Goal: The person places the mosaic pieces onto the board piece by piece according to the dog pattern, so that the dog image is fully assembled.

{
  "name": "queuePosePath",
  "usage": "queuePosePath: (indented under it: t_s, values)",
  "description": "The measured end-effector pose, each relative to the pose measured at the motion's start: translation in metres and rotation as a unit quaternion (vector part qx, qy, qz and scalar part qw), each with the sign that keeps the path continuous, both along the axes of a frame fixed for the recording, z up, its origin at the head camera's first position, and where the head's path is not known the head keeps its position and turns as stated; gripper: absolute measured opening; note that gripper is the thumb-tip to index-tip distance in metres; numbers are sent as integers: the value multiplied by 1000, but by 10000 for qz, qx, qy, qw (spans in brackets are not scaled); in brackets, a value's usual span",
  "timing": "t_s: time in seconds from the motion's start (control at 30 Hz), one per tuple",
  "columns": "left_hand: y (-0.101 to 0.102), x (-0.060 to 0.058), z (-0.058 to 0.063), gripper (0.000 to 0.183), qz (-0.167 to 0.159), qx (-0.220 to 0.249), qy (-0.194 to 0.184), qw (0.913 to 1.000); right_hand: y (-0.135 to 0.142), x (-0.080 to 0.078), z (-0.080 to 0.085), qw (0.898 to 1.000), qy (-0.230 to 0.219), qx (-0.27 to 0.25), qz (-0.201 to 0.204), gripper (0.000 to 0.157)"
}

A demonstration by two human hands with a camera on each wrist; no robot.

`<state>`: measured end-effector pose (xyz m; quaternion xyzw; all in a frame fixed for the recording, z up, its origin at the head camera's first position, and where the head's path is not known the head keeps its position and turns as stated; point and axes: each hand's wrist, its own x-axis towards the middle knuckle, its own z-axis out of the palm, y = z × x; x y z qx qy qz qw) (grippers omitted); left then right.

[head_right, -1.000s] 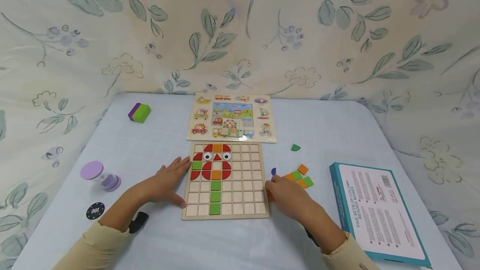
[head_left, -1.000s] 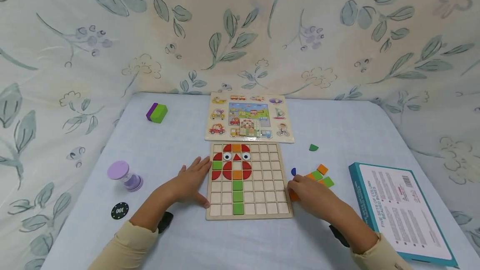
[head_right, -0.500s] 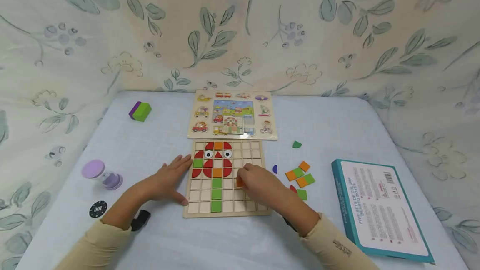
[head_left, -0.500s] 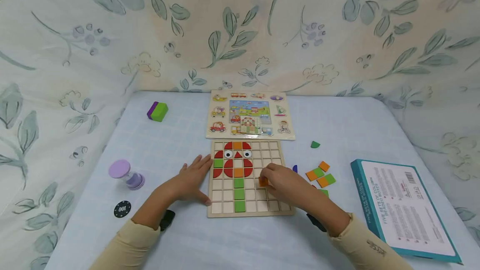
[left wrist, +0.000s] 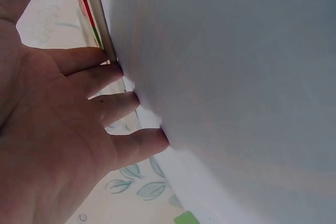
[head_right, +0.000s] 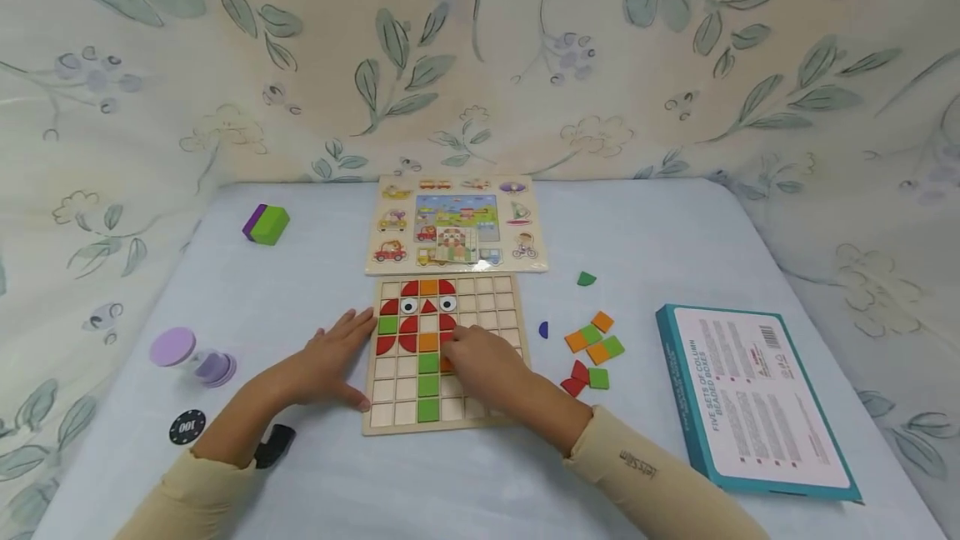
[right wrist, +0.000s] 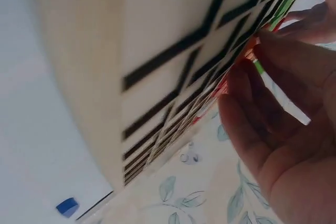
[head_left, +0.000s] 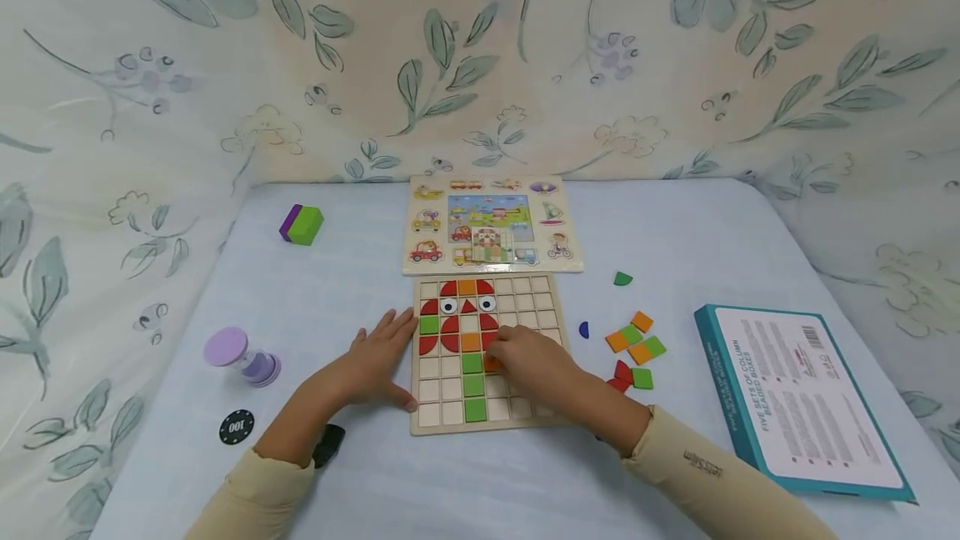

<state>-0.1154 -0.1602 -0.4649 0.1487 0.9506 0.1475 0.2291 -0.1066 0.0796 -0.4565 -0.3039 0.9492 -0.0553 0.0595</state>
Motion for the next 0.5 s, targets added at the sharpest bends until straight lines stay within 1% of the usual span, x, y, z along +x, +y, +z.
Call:
queuePosePath:
  t_s: [0.07, 0.1, 0.17, 0.23, 0.3, 0.33, 0.4, 0.47, 0.5]
  values:
    - [-2, 1, 0, 120, 25, 74, 35, 10000, 3, -3, 3, 9999, -90, -56, 85, 20]
    - [-2, 1, 0, 119, 31, 116, 52, 9999, 7, -5, 6, 9998, -151, -95, 60, 20]
    - [-3, 1, -1, 119, 30, 184, 57, 9998, 22, -8, 13, 9997, -177, -85, -120, 20]
    - [-3, 2, -1, 118, 23, 211, 45, 9998, 44, -9, 21, 9985, -150, 28, -518, 20]
    - [-2, 2, -1, 118, 21, 199, 37, 9998, 69, -9, 26, 9946, -63, 361, -968, 20]
    - [-2, 2, -1, 118, 22, 185, 30, 9998, 81, -9, 26, 9922, 16, 583, -1100, 21]
    - [-2, 2, 0, 118, 33, 143, 26, 9999, 101, -8, 25, 9879, 28, 912, -1258, 26]
    - [-2, 2, 0, 118, 47, 102, 8, 9999, 115, -8, 19, 9858, 62, 1119, -1253, 32]
    - [-2, 2, 1, 118, 48, 82, 4, 10000, 120, -8, 16, 9859, 130, 1141, -1218, 34]
